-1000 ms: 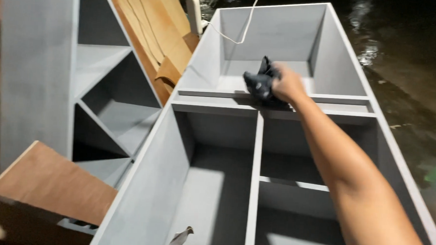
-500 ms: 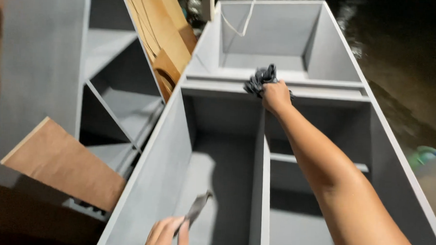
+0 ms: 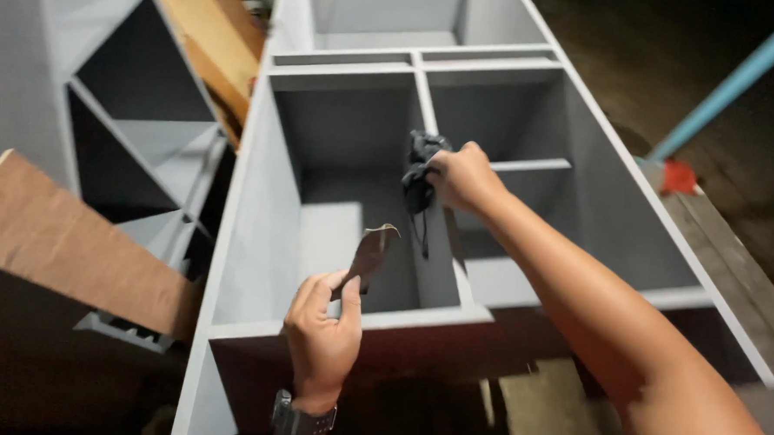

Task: Sanding the edges and corners of a wooden cabinet frame and wiping away dust with a cloth.

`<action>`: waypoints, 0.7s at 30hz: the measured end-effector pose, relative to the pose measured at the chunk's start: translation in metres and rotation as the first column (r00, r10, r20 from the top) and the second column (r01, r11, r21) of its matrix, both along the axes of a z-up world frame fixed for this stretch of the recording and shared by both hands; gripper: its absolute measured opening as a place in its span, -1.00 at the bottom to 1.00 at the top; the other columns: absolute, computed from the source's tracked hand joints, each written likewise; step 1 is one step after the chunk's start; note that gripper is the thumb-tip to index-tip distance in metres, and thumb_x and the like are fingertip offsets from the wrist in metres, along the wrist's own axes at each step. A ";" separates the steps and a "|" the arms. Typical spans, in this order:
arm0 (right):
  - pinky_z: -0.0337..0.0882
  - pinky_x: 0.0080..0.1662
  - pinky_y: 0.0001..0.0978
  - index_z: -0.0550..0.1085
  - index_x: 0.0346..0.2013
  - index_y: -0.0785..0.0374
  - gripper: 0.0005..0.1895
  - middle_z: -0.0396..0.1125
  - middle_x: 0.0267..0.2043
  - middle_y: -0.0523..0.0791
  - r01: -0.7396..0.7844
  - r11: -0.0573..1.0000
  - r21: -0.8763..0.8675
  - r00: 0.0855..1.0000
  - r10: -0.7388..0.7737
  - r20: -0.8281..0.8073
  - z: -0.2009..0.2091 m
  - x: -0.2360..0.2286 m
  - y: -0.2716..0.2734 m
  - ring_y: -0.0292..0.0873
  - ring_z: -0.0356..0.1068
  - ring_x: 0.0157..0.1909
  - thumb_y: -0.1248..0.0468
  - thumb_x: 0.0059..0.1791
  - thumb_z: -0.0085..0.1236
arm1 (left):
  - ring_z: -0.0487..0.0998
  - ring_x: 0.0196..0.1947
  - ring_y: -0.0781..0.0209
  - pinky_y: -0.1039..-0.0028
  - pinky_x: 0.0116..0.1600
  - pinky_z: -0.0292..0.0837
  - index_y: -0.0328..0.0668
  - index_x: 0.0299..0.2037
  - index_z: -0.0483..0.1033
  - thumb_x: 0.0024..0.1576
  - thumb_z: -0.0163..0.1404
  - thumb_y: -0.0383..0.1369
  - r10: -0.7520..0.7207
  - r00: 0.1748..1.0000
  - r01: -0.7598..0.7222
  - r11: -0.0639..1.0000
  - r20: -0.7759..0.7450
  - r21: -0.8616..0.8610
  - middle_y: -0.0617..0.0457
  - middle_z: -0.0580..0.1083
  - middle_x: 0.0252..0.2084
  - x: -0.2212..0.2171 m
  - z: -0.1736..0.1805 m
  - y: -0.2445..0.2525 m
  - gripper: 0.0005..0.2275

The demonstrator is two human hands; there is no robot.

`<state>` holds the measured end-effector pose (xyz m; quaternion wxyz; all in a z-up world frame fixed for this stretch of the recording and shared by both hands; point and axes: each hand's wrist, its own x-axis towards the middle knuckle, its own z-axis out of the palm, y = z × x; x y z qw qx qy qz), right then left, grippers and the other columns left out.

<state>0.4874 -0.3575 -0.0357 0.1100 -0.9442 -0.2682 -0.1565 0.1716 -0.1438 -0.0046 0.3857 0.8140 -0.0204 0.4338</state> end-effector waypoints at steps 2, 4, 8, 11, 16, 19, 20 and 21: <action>0.42 -0.20 0.13 0.59 -0.36 0.06 -0.88 0.45 -0.48 0.10 -0.050 0.996 0.072 0.998 0.047 0.033 0.009 -0.051 -0.010 0.39 0.41 -0.33 0.12 -0.06 0.23 | 0.66 -0.21 0.02 0.29 -0.05 0.57 -0.32 -0.14 0.65 0.26 0.16 -0.50 -0.043 0.999 0.043 0.999 -0.001 -0.010 -0.06 0.62 -0.21 -0.012 0.006 -0.002 -0.95; 0.41 -0.26 0.06 0.56 -0.46 0.10 -0.93 0.45 -0.49 0.07 -0.106 0.985 0.137 0.992 0.095 0.079 0.012 -0.091 -0.021 0.36 0.45 -0.37 0.20 -0.13 0.26 | 0.65 -0.20 0.01 0.29 -0.01 0.55 -0.30 -0.14 0.66 0.26 0.15 -0.52 -0.082 0.997 0.082 0.996 0.003 -0.022 -0.05 0.62 -0.20 -0.023 0.011 -0.002 -0.95; 0.44 -0.11 0.08 0.65 -0.25 -0.07 -0.89 0.52 -0.44 -0.06 -0.050 0.993 0.103 0.988 0.065 -0.143 0.026 -0.156 -0.037 0.28 0.36 -0.26 0.09 0.03 0.21 | 0.65 -0.22 0.06 0.33 -0.02 0.54 -0.28 -0.14 0.66 0.26 0.15 -0.52 -0.075 0.997 0.075 0.997 -0.023 -0.015 -0.02 0.62 -0.22 -0.051 0.010 0.001 -0.95; 0.48 -0.03 0.05 0.70 -0.17 -0.10 -0.80 0.54 -0.36 0.04 -0.015 0.999 0.031 0.949 0.024 -0.315 0.056 -0.200 -0.039 0.24 0.44 -0.13 0.03 0.07 0.17 | 0.65 -0.22 0.12 0.37 0.00 0.55 -0.23 -0.15 0.68 0.25 0.16 -0.51 -0.043 0.998 0.042 0.999 -0.048 -0.005 0.02 0.63 -0.23 -0.074 0.002 0.007 -0.95; 0.46 -0.19 0.24 0.66 -0.19 -0.19 -0.77 0.39 -0.24 0.08 0.038 0.995 -0.098 0.910 -0.074 -0.408 0.070 -0.254 -0.048 0.26 0.48 -0.16 -0.09 0.07 0.11 | 0.67 -0.25 0.17 0.41 -0.02 0.56 -0.22 -0.19 0.69 0.24 0.20 -0.49 0.063 0.998 -0.062 0.997 -0.026 0.039 0.04 0.64 -0.24 -0.112 -0.013 0.007 -0.98; 0.31 -0.26 0.12 0.43 -0.47 0.20 -0.76 0.46 -0.38 -0.09 -0.299 0.950 0.095 0.942 0.309 -0.133 0.056 -0.269 -0.065 0.11 0.23 -0.31 0.25 0.08 0.12 | 0.68 -0.24 0.19 0.44 -0.05 0.58 -0.24 -0.19 0.71 0.23 0.22 -0.49 0.157 0.987 -0.155 0.987 -0.038 0.037 0.05 0.65 -0.22 -0.128 -0.025 0.002 -0.97; 0.35 -0.15 0.01 0.46 -0.49 0.16 -0.76 0.45 -0.40 -0.11 -0.398 0.917 -0.001 0.917 0.398 -0.012 0.056 -0.276 -0.072 0.07 0.30 -0.37 0.27 0.08 0.14 | 0.66 -0.28 0.23 0.47 -0.11 0.55 -0.21 -0.22 0.71 0.21 0.24 -0.47 0.200 0.978 -0.200 0.980 -0.063 0.014 0.07 0.66 -0.26 -0.133 -0.030 0.000 -0.98; 0.39 -0.05 -0.11 0.49 -0.50 0.11 -0.76 0.43 -0.43 -0.13 -0.479 0.871 -0.108 0.866 0.489 0.101 0.055 -0.282 -0.079 0.03 0.37 -0.43 0.29 0.08 0.16 | 0.65 -0.32 0.27 0.49 -0.17 0.53 -0.17 -0.26 0.71 0.18 0.25 -0.45 0.242 0.966 -0.244 0.970 -0.089 -0.008 0.10 0.66 -0.29 -0.138 -0.037 -0.001 -0.99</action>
